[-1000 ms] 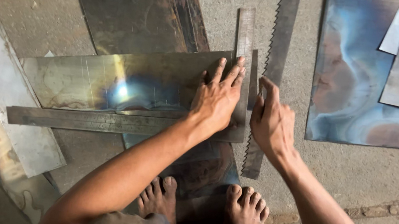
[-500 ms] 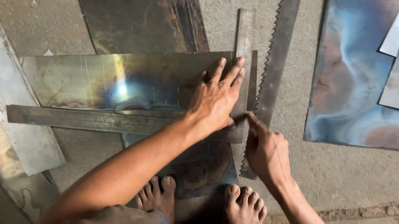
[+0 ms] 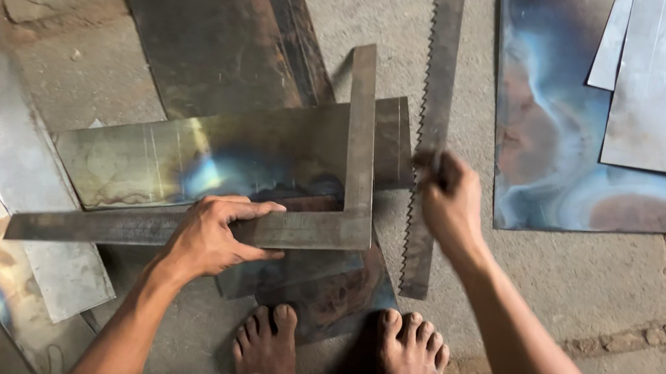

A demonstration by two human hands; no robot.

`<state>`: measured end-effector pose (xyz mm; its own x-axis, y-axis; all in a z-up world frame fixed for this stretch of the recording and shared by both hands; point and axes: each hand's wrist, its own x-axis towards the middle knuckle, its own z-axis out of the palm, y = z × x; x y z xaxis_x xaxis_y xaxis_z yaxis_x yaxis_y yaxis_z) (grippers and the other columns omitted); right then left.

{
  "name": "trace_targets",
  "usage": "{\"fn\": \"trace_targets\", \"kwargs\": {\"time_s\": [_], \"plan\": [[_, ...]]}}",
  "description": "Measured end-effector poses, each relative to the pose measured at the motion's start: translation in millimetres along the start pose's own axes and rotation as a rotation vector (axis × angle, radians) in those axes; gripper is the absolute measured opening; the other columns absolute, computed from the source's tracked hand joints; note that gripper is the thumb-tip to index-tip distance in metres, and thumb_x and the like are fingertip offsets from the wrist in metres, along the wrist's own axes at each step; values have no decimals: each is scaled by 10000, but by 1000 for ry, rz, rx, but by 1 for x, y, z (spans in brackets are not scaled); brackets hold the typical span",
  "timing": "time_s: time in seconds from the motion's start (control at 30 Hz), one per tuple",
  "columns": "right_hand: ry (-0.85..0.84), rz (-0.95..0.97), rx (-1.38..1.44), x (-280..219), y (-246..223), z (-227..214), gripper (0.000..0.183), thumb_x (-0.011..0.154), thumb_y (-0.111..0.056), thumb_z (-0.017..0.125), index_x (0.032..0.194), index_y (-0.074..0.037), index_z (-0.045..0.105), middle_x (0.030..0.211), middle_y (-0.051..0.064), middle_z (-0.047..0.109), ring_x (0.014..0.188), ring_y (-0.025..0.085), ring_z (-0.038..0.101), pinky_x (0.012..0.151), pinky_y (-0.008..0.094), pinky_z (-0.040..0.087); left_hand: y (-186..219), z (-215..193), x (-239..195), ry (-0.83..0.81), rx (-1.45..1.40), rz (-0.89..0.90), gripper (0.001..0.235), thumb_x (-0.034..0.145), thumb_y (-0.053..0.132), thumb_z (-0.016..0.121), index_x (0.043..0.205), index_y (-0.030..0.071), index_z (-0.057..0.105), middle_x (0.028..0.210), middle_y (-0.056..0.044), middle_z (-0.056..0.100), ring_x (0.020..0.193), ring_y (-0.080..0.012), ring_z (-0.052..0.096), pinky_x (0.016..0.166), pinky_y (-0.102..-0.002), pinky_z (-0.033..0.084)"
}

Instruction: The person uses a large framing square and a marking tool to draw guidelines on several rectangular metal sheets resting on a stone floor.

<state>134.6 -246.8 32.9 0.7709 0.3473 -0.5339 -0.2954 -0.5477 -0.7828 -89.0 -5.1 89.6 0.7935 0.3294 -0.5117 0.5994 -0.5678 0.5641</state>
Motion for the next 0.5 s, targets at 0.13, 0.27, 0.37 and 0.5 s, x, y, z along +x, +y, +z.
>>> {"fn": "trace_targets", "kwargs": {"time_s": [0.13, 0.27, 0.37, 0.5], "plan": [[3, -216, -89, 41, -8, -5, 284, 930, -52, 628, 1196, -28, 726, 976, 102, 744, 743, 97, 643, 656, 272, 522, -14, 3, 10, 210, 28, 110, 709, 499, 400, 1010, 1127, 159, 787, 1621, -128, 432, 1244, -326, 625, 989, -402, 517], [-2, -62, -133, 53, -19, 0, 230, 901, -176, 724, 1022, 19, 747, 804, 106, 682, 649, 141, 560, 571, 329, 460, -25, 9, 26, 260, -43, 96, 769, 479, 438, 1011, 1169, 183, 789, 1568, -139, 431, 1371, -362, 514, 1090, -439, 464], [-5, 32, -123, 58, -26, 7, 285, 856, -229, 773, 931, 45, 742, 792, 86, 699, 662, 152, 605, 590, 325, 483, -29, 17, 25, 240, -4, 82, 768, 473, 436, 1028, 1169, 193, 813, 1547, -130, 442, 1443, -384, 407, 1110, -468, 419], [-135, 127, -103, 62, -37, 25, 524, 897, -384, 857, 1021, 94, 681, 899, 124, 619, 745, 212, 536, 641, 372, 476, -25, 13, 22, 239, -18, 72, 759, 491, 442, 1009, 1169, 191, 780, 1556, -125, 440, 1404, -367, 456, 1061, -441, 470]]}}
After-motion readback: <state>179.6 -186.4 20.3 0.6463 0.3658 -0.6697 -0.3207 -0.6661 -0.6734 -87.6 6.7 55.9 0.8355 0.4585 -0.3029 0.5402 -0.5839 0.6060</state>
